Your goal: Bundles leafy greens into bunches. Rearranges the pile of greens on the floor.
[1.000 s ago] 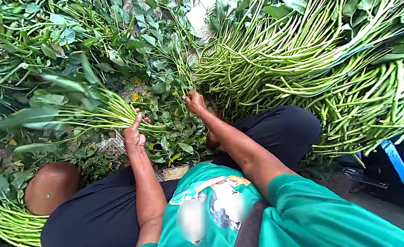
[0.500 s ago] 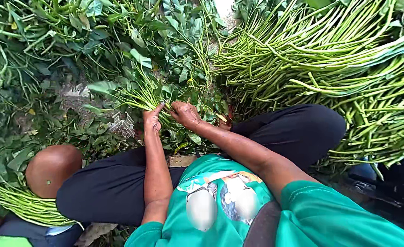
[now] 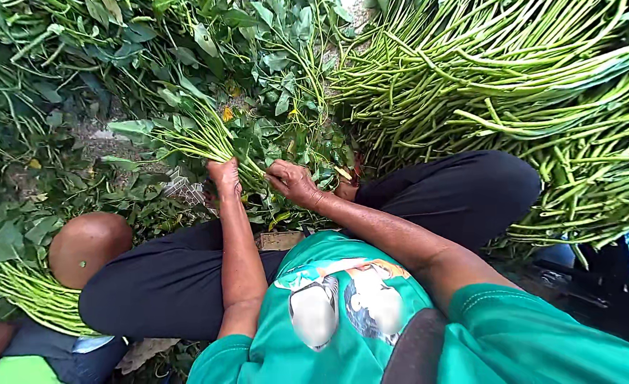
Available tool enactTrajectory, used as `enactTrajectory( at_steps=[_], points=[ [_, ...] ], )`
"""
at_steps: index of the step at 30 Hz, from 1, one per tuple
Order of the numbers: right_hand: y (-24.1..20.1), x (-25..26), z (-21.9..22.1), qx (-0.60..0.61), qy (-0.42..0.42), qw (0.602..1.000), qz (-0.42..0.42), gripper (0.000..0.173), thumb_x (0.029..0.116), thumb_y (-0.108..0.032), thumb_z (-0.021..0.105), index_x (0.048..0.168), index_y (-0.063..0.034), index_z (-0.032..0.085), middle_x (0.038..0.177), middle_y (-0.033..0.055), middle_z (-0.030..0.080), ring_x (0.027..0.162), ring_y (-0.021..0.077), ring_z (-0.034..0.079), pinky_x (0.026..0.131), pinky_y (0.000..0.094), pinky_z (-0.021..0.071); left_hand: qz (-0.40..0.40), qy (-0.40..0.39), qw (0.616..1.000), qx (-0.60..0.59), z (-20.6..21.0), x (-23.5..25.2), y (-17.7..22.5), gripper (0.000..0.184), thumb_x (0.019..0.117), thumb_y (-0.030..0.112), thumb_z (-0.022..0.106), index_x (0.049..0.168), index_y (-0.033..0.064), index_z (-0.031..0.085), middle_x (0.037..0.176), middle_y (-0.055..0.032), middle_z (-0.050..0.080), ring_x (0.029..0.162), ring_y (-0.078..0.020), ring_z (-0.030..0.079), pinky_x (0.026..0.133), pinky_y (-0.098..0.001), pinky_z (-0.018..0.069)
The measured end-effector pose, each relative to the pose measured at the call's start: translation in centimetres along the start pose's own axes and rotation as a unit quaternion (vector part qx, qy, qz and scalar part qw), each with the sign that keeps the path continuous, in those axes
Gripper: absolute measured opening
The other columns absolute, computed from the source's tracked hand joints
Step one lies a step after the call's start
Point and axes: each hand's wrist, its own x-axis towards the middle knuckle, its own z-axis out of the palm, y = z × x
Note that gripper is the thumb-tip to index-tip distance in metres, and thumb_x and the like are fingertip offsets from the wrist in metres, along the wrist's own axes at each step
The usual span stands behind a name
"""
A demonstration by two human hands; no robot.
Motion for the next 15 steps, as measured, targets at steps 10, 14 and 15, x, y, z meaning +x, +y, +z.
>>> enactTrajectory(
  at_steps=[10,14,15],
  points=[
    [-1.1,-0.4,-5.2,-0.221,-0.282,0.922,0.149,0.025,0.1022,-0.021,0.062,0.112,0.0012,0.069,0.112,0.0251,0.067,0.098,0.0463,0.068,0.082,0.064,0.0532,0.022,-0.028,0.998,-0.044,-1.3,0.6,1.0,0.059,0.0808,-0.01,0.079,0.132,-0.0068,0.048,0.109,-0.0154,0.073,0.098,-0.0203,0.073,0.091,-0.0365,0.0608],
    [1.0,1.8,-2.6,-0.116,-0.211,0.969,0.062,0.042,0.101,-0.028,0.066,0.135,-0.0035,0.064,0.135,0.0188,0.064,0.117,0.0395,0.066,0.097,0.0606,0.0517,0.023,-0.073,0.994,-0.078,-0.6,0.2,1.5,0.053,0.0859,-0.01,0.073,0.132,-0.0054,0.047,0.107,-0.0159,0.074,0.097,-0.0234,0.074,0.091,-0.0392,0.0612],
    [1.4,1.7,-1.9,-0.099,-0.212,0.971,0.058,0.037,0.102,-0.026,0.065,0.129,-0.0007,0.066,0.13,0.0208,0.066,0.115,0.0399,0.066,0.098,0.0605,0.0507,0.016,-0.078,0.992,-0.099,-0.7,0.2,1.6,0.048,0.088,-0.01,0.071,0.13,-0.0055,0.049,0.106,-0.0166,0.074,0.095,-0.025,0.074,0.089,-0.0406,0.0614]
  ],
)
